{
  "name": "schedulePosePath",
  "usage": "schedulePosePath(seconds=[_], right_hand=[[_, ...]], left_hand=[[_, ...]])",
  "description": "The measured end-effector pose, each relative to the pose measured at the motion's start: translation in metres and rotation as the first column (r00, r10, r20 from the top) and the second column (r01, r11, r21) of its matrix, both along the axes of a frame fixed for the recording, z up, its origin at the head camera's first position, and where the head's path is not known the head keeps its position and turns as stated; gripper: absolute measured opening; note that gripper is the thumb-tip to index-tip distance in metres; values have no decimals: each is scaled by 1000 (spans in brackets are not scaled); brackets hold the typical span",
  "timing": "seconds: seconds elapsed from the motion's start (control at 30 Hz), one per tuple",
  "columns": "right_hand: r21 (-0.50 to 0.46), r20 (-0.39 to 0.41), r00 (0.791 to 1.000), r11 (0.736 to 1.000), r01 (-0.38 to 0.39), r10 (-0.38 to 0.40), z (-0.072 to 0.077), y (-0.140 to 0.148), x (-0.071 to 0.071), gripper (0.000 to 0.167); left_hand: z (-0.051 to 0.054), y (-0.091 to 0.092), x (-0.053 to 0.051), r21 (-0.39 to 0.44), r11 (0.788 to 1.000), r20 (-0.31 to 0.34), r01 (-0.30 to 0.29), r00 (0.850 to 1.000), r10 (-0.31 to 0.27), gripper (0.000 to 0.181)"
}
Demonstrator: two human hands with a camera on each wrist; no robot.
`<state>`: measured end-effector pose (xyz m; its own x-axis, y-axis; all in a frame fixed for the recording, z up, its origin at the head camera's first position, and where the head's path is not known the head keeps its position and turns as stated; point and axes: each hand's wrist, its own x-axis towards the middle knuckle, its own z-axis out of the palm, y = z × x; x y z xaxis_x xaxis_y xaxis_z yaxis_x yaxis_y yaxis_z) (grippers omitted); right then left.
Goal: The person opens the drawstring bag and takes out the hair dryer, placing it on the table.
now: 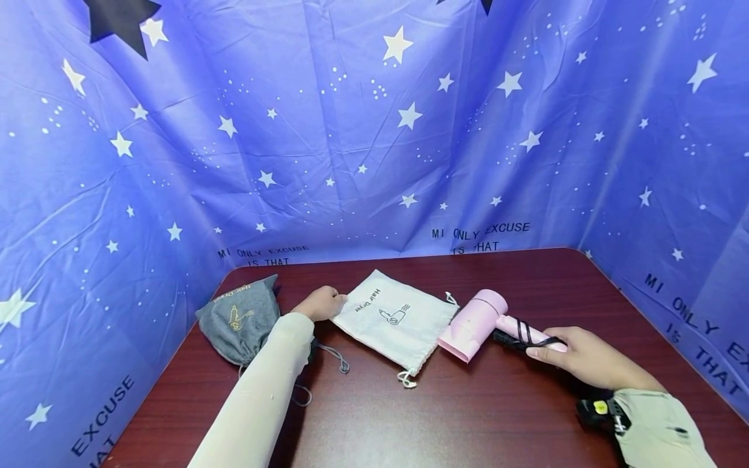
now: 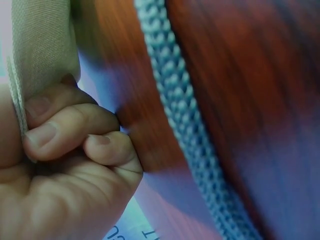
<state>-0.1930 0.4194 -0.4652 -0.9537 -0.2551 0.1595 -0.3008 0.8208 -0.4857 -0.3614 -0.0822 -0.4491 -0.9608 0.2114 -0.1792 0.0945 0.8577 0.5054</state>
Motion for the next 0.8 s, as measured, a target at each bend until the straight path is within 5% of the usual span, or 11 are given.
schedulePosePath(seconds=[0.8], right_hand=[[36,-15,967,966,256,-256,-10,27,-11,46]], left_hand=[[1,-2,4,18,999,-11,32,999,-32,34]])
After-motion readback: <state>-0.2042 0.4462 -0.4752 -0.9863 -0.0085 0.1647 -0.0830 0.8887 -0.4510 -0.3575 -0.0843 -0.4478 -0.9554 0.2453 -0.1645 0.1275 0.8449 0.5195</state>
